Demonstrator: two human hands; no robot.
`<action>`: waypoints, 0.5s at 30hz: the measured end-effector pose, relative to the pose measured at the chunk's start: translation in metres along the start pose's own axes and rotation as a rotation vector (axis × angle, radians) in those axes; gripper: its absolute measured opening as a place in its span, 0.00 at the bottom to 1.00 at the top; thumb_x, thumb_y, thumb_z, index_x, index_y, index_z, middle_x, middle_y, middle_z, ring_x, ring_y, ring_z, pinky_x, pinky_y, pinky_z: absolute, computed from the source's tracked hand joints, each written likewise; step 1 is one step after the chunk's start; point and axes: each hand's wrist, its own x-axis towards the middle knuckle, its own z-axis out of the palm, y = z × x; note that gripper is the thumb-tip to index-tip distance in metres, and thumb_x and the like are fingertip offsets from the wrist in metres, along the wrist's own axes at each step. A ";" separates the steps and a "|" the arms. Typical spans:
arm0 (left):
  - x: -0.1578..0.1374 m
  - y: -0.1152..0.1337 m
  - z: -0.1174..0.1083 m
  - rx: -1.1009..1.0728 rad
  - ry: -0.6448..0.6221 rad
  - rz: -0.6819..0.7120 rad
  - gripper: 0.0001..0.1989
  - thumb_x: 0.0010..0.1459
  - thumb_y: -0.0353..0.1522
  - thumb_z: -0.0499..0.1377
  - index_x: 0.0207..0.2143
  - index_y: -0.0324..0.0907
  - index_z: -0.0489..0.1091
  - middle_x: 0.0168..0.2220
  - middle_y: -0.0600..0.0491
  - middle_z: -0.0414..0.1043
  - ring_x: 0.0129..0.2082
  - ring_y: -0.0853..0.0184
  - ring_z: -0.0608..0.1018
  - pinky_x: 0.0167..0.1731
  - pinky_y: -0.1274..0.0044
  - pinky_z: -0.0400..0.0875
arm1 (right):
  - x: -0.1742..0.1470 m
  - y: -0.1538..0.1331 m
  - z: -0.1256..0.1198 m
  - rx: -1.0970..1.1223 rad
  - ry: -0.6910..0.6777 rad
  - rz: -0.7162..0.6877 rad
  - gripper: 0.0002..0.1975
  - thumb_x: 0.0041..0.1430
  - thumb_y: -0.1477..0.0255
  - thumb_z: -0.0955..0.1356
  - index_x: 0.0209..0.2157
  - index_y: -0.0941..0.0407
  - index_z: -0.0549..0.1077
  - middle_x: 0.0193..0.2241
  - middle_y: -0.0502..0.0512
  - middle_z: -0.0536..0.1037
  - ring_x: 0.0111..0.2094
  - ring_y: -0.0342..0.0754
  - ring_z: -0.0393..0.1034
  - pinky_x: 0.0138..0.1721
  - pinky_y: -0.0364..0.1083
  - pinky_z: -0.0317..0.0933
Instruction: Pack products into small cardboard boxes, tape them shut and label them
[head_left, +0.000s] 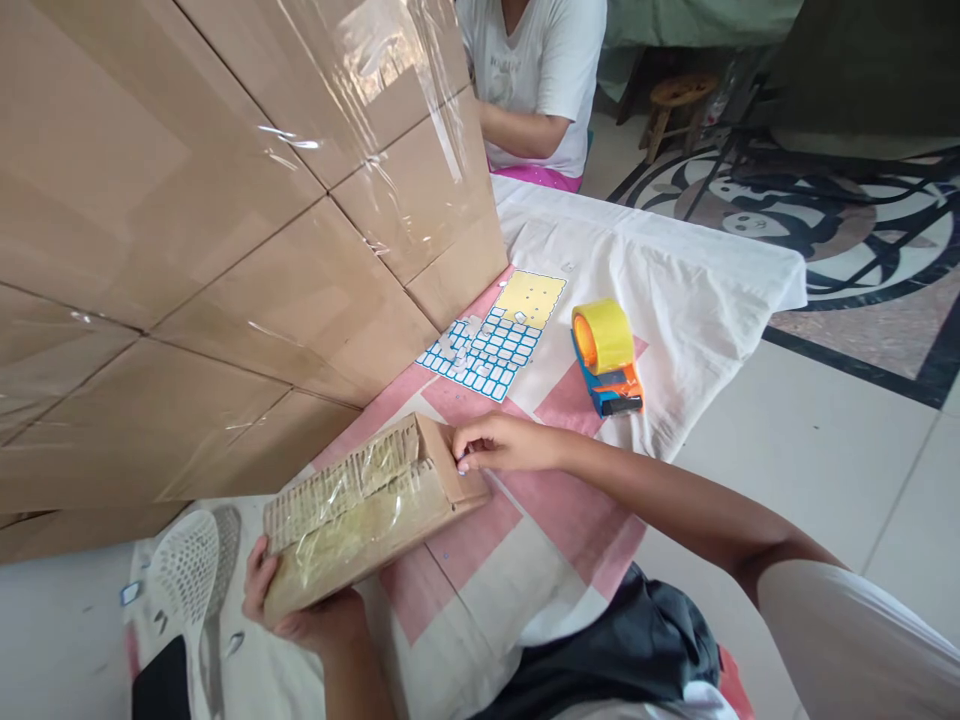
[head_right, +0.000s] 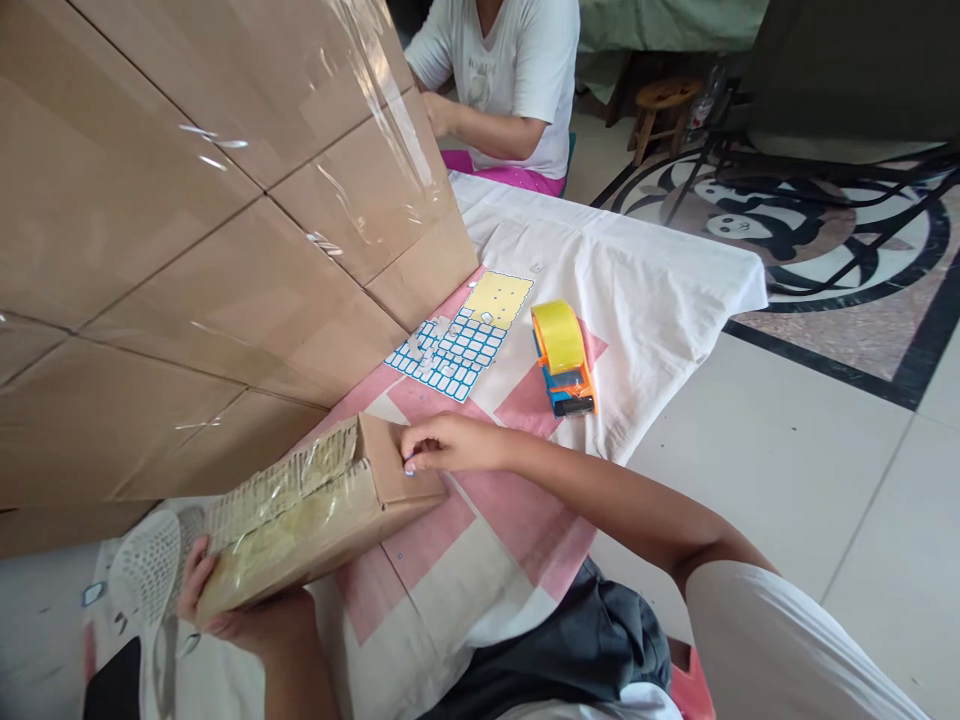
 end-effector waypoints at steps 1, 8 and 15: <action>0.001 0.002 0.000 -0.008 0.010 -0.001 0.21 0.69 0.45 0.34 0.49 0.44 0.58 0.63 0.45 0.63 0.67 0.52 0.64 0.65 0.47 0.56 | 0.001 0.003 0.000 -0.018 0.056 0.002 0.17 0.62 0.59 0.73 0.43 0.57 0.72 0.39 0.54 0.77 0.38 0.47 0.70 0.40 0.44 0.63; 0.005 0.007 0.001 -0.128 0.044 0.013 0.19 0.69 0.44 0.40 0.47 0.44 0.62 0.62 0.47 0.67 0.66 0.53 0.66 0.66 0.48 0.56 | 0.012 0.019 0.002 0.201 -0.071 0.081 0.36 0.53 0.58 0.78 0.58 0.55 0.65 0.50 0.56 0.73 0.43 0.46 0.70 0.40 0.43 0.65; 0.007 0.003 -0.005 -0.088 -0.087 0.024 0.26 0.68 0.50 0.31 0.56 0.49 0.55 0.67 0.47 0.56 0.70 0.47 0.56 0.66 0.41 0.48 | 0.016 0.030 0.008 0.356 -0.126 0.139 0.31 0.49 0.54 0.78 0.46 0.56 0.66 0.29 0.43 0.71 0.27 0.39 0.65 0.26 0.38 0.61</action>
